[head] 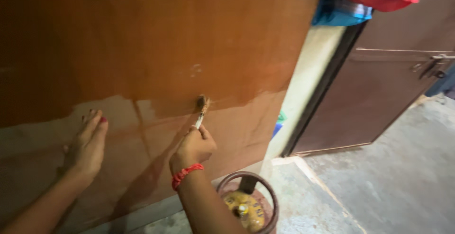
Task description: The person paints a wooden surface with a brush, repeatedly dipping it into a small orange cup to reload the liquid. The person applies the substance in vertical strokes across the wood, covering the surface methodically.
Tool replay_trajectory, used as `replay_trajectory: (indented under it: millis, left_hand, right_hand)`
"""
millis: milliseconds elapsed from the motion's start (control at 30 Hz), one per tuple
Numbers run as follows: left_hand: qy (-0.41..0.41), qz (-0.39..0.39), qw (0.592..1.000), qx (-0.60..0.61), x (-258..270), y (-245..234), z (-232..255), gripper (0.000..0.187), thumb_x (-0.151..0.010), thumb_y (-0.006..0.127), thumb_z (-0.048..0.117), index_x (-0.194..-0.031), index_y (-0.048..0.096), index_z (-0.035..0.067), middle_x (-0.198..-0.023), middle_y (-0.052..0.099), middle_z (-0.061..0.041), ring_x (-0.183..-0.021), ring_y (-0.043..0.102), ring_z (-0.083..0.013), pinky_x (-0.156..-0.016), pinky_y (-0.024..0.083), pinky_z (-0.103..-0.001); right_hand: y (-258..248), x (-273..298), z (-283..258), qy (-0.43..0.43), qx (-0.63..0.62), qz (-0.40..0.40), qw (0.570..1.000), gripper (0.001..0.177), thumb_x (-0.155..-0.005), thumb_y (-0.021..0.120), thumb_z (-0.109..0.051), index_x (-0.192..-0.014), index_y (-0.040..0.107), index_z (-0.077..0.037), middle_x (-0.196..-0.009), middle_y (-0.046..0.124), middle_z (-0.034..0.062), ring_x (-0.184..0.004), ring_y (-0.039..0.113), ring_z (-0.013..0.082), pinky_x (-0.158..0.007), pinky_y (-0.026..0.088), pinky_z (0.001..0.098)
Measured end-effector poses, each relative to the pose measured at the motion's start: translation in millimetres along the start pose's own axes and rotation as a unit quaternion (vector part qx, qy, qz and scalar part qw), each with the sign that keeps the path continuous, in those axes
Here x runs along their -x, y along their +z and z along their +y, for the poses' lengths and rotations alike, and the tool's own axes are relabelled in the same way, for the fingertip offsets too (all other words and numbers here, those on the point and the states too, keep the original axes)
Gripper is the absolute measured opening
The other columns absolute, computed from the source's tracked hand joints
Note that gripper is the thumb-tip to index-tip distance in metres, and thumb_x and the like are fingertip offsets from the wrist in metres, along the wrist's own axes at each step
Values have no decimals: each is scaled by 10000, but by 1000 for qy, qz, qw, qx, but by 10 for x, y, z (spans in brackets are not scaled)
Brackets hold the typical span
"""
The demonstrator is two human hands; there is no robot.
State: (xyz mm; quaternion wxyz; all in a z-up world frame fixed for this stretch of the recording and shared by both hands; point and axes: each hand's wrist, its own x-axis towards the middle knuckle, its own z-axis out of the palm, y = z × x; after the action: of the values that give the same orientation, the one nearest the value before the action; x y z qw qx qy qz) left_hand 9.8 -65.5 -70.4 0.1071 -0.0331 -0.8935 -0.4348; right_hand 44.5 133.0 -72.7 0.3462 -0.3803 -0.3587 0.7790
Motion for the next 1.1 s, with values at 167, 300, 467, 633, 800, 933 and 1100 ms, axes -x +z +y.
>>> replay_trajectory:
  millis: [167,300,467,633,800,933,1100]
  left_hand:
    - [6,-12,997,76,27,-553,-456,645,-1006,311,507,-1563,342,183,-1703,212,30,-1568,156,-164,-1242,83,-430]
    - [67,8,993,95,-4,-858,-860,607,-1051,343,428,-1563,351,101,-1713,207,-47,-1595,128,-183,-1248,108,-349]
    - [23,0,992,126,96,-1165,-1106,646,-1032,337,445,-1577,320,97,-1716,202,-39,-1582,154,-189,-1248,133,-363]
    - [-28,-10,982,185,128,-1143,-1057,671,-1034,334,473,-1591,276,103,-1714,169,-40,-1578,154,-214,-1247,153,-373]
    - [-48,-27,990,129,203,-1089,-706,688,-1020,284,522,-1590,235,142,-1714,137,-1,-1577,112,-195,-1235,125,-380]
    - [-73,-26,990,115,286,-1072,-371,692,-1005,286,528,-1591,254,161,-1716,159,16,-1581,121,-167,-1249,133,-371]
    - [-31,-8,992,124,285,-1087,-341,690,-1031,274,523,-1590,250,119,-1724,136,-28,-1594,85,-177,-1259,102,-372]
  right_hand:
    - [397,838,549,37,-47,-121,991,213,-838,636,25,-971,802,45,-671,656,61,-536,565,145,-484,433,304]
    - [708,1486,948,45,-2,-219,975,195,-861,636,8,-998,769,46,-724,687,48,-580,609,114,-515,478,276]
    - [595,1916,948,123,165,-382,901,198,-855,651,-22,-1006,779,-21,-685,637,58,-463,483,107,-400,355,280]
    - [503,1692,729,114,233,-428,866,184,-842,677,5,-996,776,-18,-690,659,60,-440,439,85,-379,310,272]
    - [354,860,334,49,120,-333,934,262,-888,567,-24,-1023,788,17,-674,638,66,-427,432,89,-384,305,259]
    - [261,517,199,41,52,-230,971,237,-847,643,16,-1038,778,-25,-653,615,56,-424,395,96,-398,271,262]
    - [345,560,451,-79,-64,-32,994,195,-852,667,18,-1005,784,43,-695,658,63,-524,540,104,-466,393,271]
